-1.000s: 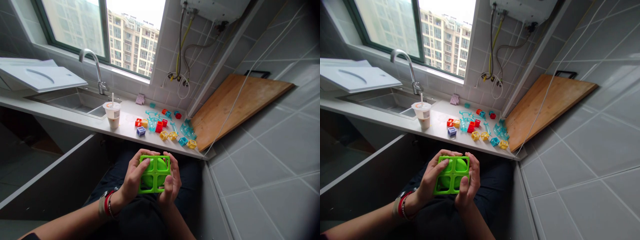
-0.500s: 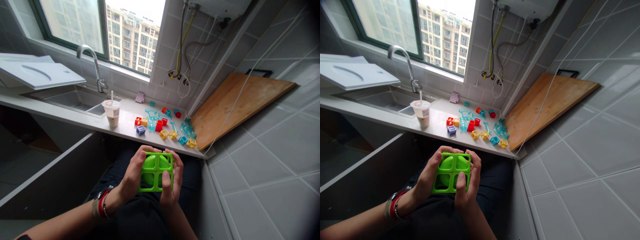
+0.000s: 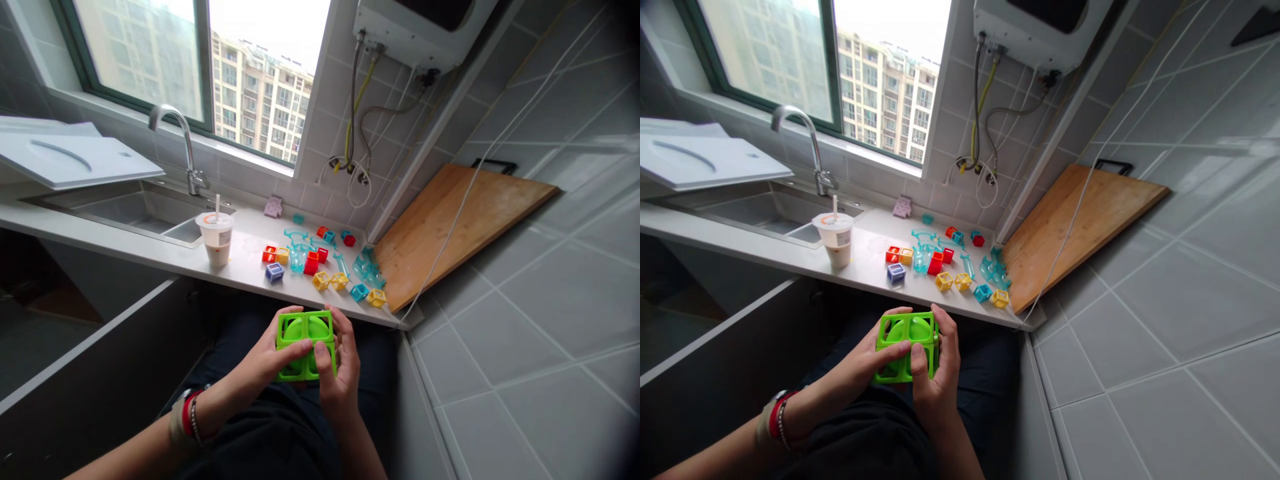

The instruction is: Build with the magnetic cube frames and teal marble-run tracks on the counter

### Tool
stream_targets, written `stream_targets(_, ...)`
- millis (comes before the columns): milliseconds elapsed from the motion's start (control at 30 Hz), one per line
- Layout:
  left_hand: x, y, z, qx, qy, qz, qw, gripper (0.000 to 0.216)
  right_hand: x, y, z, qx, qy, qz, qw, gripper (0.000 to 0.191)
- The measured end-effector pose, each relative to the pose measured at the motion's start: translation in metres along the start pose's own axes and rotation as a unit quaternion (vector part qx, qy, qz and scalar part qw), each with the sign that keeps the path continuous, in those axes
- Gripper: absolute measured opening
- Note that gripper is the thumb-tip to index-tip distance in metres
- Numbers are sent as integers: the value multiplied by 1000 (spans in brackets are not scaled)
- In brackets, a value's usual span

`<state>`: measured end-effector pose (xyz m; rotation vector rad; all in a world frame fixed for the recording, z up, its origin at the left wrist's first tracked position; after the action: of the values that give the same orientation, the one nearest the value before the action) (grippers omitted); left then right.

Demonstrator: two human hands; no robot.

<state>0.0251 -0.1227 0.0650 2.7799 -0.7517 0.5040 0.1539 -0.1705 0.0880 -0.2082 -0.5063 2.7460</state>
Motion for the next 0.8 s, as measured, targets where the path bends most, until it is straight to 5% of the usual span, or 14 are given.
stream_targets(167,-13,-6,5,60,-57,-1,997,84,-6,4,-24,101,-44,55,992,60)
stream_targets(300,-15,-8,0,98,-169,69,978,98,-23,9,-46,148,-17,89,985,58)
stream_targets(500,-11,-10,-16,120,-346,114,924,97,-48,12,-52,144,38,121,981,56)
stream_targets(800,0,-36,-21,81,-201,222,951,82,-44,7,-65,154,-38,88,983,61)
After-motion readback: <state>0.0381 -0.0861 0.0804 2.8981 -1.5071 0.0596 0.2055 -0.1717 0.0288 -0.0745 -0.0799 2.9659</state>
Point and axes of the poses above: each hand's wrist, its own y-axis away from the middle knuckle, its own x-axis out of the palm, z = x × y, the point moved 7 cm from there along -y, towards the middle knuckle, and after that the axes turned 5 degrees about x, right-handed, at the moved point
